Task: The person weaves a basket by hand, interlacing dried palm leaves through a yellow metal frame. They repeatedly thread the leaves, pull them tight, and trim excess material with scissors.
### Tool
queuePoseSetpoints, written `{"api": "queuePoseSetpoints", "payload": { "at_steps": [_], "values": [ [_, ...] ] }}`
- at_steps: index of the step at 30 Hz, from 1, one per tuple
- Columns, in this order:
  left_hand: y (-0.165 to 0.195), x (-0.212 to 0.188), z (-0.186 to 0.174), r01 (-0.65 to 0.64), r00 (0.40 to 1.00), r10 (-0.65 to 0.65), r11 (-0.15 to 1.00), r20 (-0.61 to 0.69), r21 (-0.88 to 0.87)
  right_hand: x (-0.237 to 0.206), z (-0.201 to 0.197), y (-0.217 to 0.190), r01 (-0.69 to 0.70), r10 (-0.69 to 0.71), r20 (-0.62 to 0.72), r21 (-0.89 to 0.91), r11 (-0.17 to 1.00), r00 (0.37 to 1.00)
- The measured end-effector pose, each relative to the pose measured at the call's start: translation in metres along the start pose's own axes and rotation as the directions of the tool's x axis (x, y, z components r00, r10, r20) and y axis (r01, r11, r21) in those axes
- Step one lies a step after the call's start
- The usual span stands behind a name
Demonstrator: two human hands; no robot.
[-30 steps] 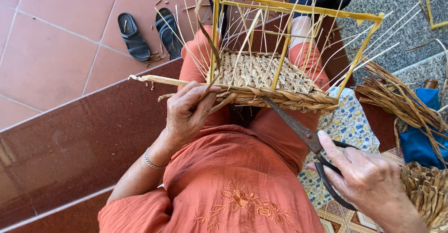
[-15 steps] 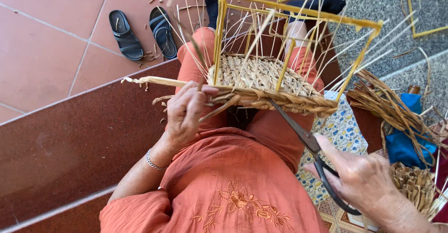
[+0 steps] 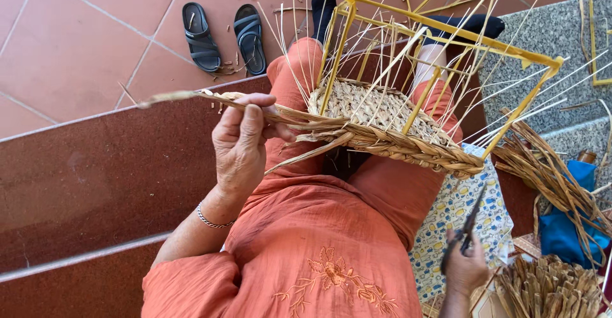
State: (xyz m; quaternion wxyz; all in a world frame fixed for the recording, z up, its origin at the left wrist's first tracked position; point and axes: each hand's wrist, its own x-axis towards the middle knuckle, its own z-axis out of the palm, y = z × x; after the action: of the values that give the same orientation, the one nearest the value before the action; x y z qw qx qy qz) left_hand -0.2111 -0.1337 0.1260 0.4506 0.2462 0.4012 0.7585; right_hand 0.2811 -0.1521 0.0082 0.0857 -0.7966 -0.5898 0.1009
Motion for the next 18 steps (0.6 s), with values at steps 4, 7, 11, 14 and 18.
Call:
{"api": "queuePoseSetpoints", "payload": {
  "at_steps": [4,7,11,14,18],
  "values": [
    [-0.011,-0.003,-0.005,0.044,0.998,-0.04,0.996,-0.053,0.079,-0.011,0.025,-0.006,-0.089,0.096,0.026,-0.202,0.975,0.995],
    [-0.016,-0.007,-0.01,0.068,0.996,-0.062,0.994,-0.071,0.09,-0.009,0.032,-0.015,0.016,-0.011,0.016,-0.365,0.931,1.0],
    [-0.018,-0.008,-0.015,0.074,0.996,-0.069,0.993,-0.064,0.094,0.017,0.023,-0.02,0.056,0.086,0.296,-0.439,0.897,0.951],
    [-0.018,-0.007,-0.019,0.092,0.994,-0.086,0.991,-0.069,0.102,0.034,-0.011,-0.043,0.161,-0.136,0.139,-0.187,0.969,0.981],
    [-0.023,-0.005,-0.02,0.177,0.979,-0.177,0.984,-0.105,-0.005,0.05,-0.048,-0.129,0.555,-0.498,-0.244,0.363,0.749,0.832]
  ]
}}
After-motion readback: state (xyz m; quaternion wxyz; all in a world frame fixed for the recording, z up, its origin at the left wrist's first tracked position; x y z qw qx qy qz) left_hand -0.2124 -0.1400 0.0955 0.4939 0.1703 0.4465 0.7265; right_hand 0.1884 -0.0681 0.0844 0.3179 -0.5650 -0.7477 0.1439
